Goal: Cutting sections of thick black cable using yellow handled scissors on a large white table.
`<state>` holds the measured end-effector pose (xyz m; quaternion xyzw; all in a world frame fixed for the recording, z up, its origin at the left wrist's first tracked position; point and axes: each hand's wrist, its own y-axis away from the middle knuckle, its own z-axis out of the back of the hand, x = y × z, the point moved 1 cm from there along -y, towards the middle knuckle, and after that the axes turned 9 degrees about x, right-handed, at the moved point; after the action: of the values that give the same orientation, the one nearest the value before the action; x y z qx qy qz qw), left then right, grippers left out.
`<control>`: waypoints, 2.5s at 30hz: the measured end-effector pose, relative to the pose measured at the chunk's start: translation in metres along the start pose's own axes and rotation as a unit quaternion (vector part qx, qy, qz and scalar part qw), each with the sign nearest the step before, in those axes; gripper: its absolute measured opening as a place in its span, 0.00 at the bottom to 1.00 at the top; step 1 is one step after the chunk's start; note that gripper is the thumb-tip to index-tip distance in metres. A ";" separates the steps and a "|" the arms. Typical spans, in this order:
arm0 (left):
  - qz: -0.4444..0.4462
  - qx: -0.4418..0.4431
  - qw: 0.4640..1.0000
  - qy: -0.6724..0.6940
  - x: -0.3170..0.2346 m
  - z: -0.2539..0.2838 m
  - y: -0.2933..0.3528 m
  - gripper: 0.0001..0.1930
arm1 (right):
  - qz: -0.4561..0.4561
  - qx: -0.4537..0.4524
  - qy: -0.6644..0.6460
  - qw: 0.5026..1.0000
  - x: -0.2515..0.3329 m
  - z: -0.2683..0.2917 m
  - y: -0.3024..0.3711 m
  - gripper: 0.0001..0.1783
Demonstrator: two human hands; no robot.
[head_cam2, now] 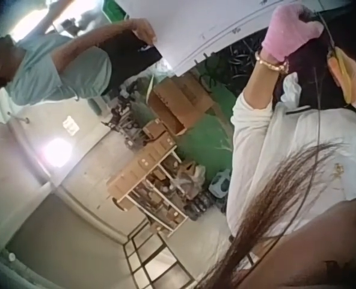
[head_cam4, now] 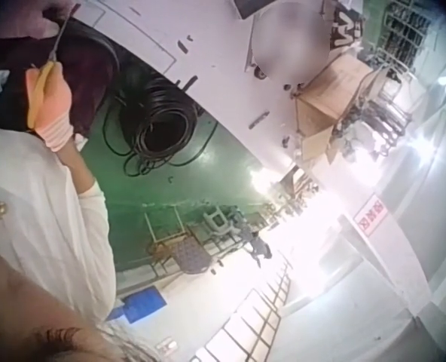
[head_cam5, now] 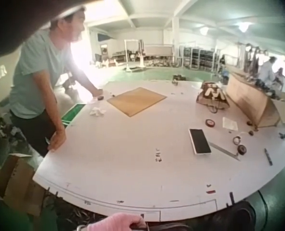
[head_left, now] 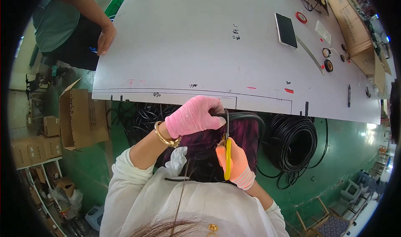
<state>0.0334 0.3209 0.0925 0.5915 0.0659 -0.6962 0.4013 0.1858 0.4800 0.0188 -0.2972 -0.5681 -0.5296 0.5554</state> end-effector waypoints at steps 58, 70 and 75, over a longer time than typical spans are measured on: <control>0.210 -0.692 0.632 -0.278 0.194 0.140 0.135 0.19 | 0.207 0.047 0.567 0.796 0.097 0.006 -0.151 0.18; 0.074 -0.585 0.758 -0.280 0.203 0.172 0.157 0.20 | 0.173 0.113 0.482 0.852 0.114 -0.030 -0.175 0.15; 0.068 -0.574 0.772 -0.263 0.210 0.183 0.167 0.21 | 0.159 0.141 0.456 0.864 0.116 -0.036 -0.179 0.16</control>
<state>0.0038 0.0045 0.0257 0.0476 0.3046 -0.6284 0.7142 0.0071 0.3708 0.0736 -0.0273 -0.2651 -0.4249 0.8651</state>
